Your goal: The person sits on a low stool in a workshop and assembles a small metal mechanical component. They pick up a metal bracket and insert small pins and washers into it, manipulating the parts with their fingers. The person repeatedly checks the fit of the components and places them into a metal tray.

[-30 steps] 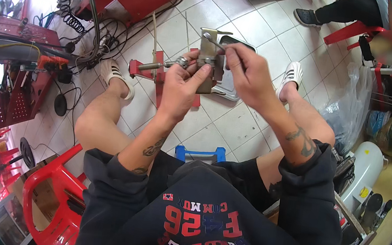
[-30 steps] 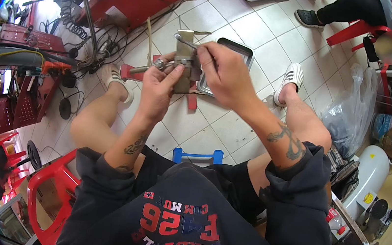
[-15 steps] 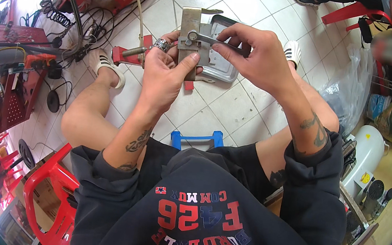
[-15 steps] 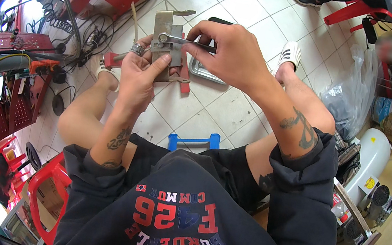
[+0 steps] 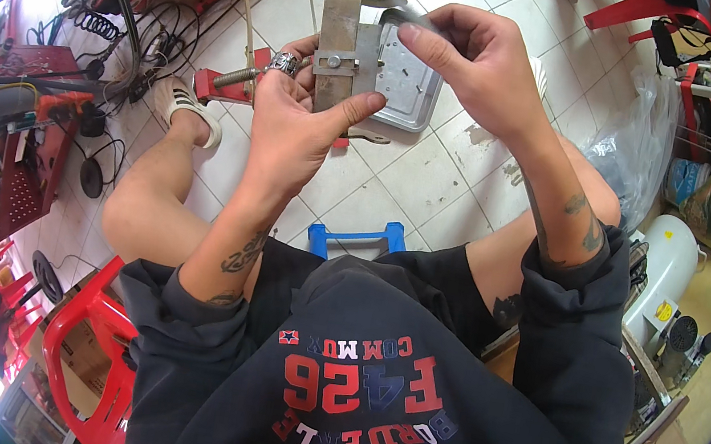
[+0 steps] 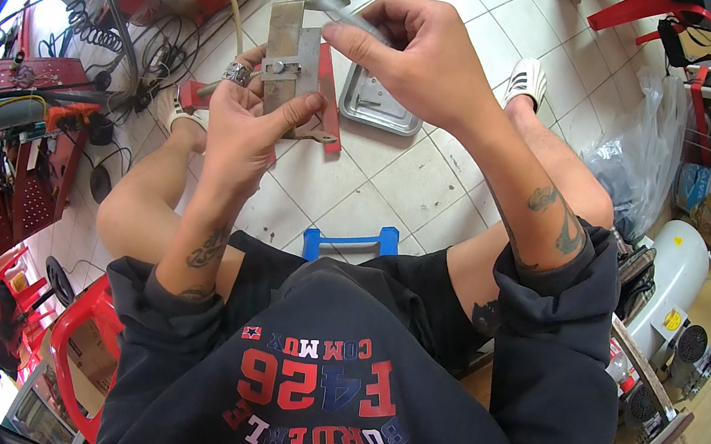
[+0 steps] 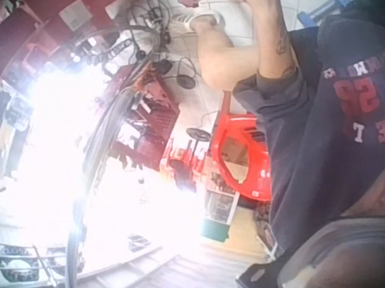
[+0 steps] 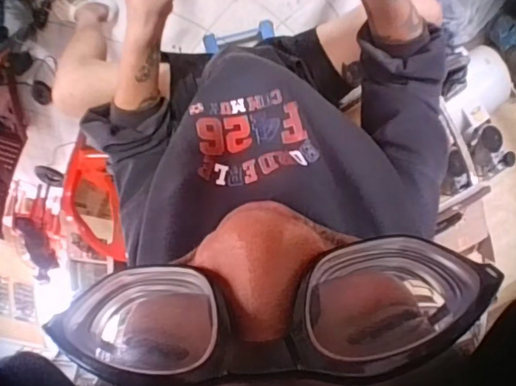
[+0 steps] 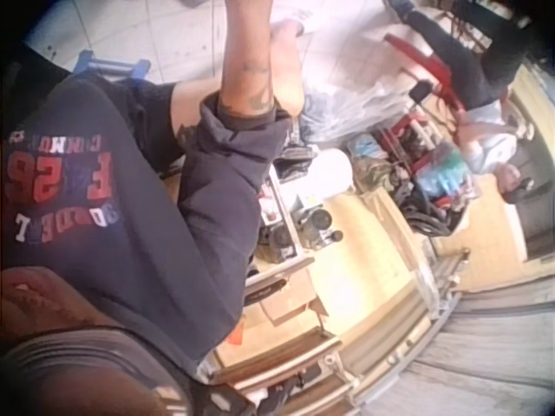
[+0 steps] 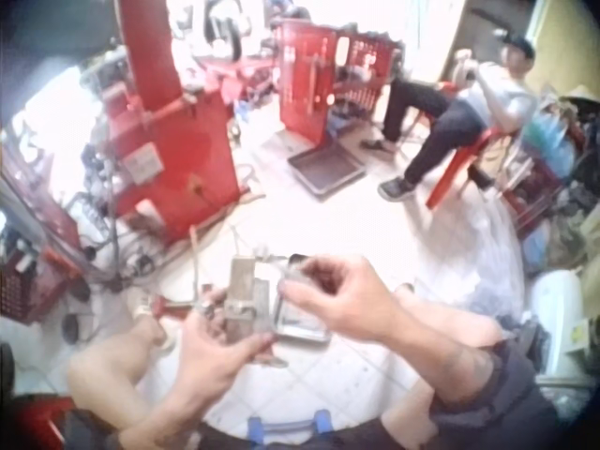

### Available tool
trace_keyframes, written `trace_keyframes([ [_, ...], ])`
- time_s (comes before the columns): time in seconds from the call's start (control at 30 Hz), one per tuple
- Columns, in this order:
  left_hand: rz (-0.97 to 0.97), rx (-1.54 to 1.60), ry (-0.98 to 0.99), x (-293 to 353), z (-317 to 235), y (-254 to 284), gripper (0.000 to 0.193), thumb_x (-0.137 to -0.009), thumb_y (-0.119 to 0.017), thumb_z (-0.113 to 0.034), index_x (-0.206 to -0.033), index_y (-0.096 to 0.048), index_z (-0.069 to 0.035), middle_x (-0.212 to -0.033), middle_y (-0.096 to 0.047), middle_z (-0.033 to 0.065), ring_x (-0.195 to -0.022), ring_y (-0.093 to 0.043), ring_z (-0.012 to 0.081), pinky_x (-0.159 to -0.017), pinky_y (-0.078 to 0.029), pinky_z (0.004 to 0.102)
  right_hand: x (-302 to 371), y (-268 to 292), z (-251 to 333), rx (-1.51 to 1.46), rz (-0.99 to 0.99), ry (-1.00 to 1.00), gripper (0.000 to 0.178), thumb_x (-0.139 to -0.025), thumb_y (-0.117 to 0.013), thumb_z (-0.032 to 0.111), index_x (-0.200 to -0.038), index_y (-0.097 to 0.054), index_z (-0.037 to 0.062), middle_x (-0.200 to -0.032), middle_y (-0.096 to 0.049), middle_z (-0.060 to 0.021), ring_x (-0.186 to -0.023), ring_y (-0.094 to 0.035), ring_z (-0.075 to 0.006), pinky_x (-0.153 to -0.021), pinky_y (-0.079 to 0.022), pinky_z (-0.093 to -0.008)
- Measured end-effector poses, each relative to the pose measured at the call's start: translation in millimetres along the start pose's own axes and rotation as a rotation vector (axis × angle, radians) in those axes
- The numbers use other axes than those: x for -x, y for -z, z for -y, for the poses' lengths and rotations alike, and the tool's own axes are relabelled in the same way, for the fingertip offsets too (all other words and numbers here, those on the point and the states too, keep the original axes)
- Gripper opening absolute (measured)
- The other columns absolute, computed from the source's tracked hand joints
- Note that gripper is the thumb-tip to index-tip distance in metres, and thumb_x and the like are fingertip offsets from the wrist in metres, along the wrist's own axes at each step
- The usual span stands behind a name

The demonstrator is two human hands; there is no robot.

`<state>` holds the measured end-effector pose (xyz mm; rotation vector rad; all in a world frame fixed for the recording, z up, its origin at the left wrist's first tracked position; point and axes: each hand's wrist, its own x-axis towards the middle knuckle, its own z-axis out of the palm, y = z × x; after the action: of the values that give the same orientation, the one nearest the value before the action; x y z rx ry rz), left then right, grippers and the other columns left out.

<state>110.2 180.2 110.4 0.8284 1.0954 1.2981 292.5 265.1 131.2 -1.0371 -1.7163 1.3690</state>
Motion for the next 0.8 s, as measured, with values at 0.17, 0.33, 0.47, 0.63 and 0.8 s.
trace_keyframes([
  [0.17, 0.015, -0.052, 0.04, 4, 0, 0, 0.065, -0.08, -0.078, -0.002, -0.129, -0.037, 0.011, -0.107, -0.066, 0.0214, -0.092, -0.07, 0.0216, -0.073, -0.059, 0.0257, 2, -12, -10, -0.025, 0.092, -0.176, 0.028, -0.088, -0.074, 0.026, -0.092, -0.071, -0.001, -0.067, -0.061, 0.0017, -0.059, -0.05, -0.0035, -0.054, -0.039, -0.0226],
  [0.33, 0.031, 0.019, 0.067, 5, -2, -2, 0.059, -0.086, -0.071, 0.0, -0.131, -0.036, 0.011, -0.104, -0.067, 0.0213, -0.088, -0.071, 0.0214, -0.071, -0.06, 0.0261, 7, -26, -14, -0.194, 0.081, -0.185, 0.022, -0.091, -0.068, 0.019, -0.09, -0.069, -0.0023, -0.068, -0.064, -0.0019, -0.062, -0.056, -0.0057, -0.057, -0.043, -0.0224],
  [0.47, 0.019, 0.018, 0.082, 7, -2, -4, 0.054, -0.09, -0.066, 0.0, -0.132, -0.034, 0.012, -0.103, -0.067, 0.0222, -0.086, -0.071, 0.0223, -0.07, -0.06, 0.0265, 8, -27, -13, -0.153, 0.083, -0.182, 0.022, -0.092, -0.066, 0.019, -0.088, -0.068, -0.0027, -0.068, -0.064, -0.0026, -0.061, -0.057, -0.0064, -0.057, -0.044, -0.0225],
  [0.63, 0.004, -0.021, 0.076, 6, 2, -3, 0.052, -0.09, -0.065, 0.0, -0.131, -0.036, 0.012, -0.098, -0.069, 0.0212, -0.082, -0.072, 0.0222, -0.066, -0.06, 0.0247, 8, -28, -16, -0.141, 0.124, -0.184, 0.024, -0.094, -0.064, 0.02, -0.084, -0.067, -0.0025, -0.067, -0.063, -0.0034, -0.058, -0.057, -0.0075, -0.055, -0.045, -0.0237],
  [0.8, 0.014, -0.053, 0.08, 5, 5, 0, 0.05, -0.091, -0.065, -0.001, -0.131, -0.037, 0.013, -0.094, -0.07, 0.0202, -0.079, -0.072, 0.0217, -0.063, -0.058, 0.0233, 8, -27, -19, -0.124, 0.142, -0.179, 0.025, -0.095, -0.062, 0.019, -0.083, -0.065, -0.0023, -0.066, -0.062, -0.0035, -0.057, -0.058, -0.008, -0.053, -0.045, -0.0248],
])
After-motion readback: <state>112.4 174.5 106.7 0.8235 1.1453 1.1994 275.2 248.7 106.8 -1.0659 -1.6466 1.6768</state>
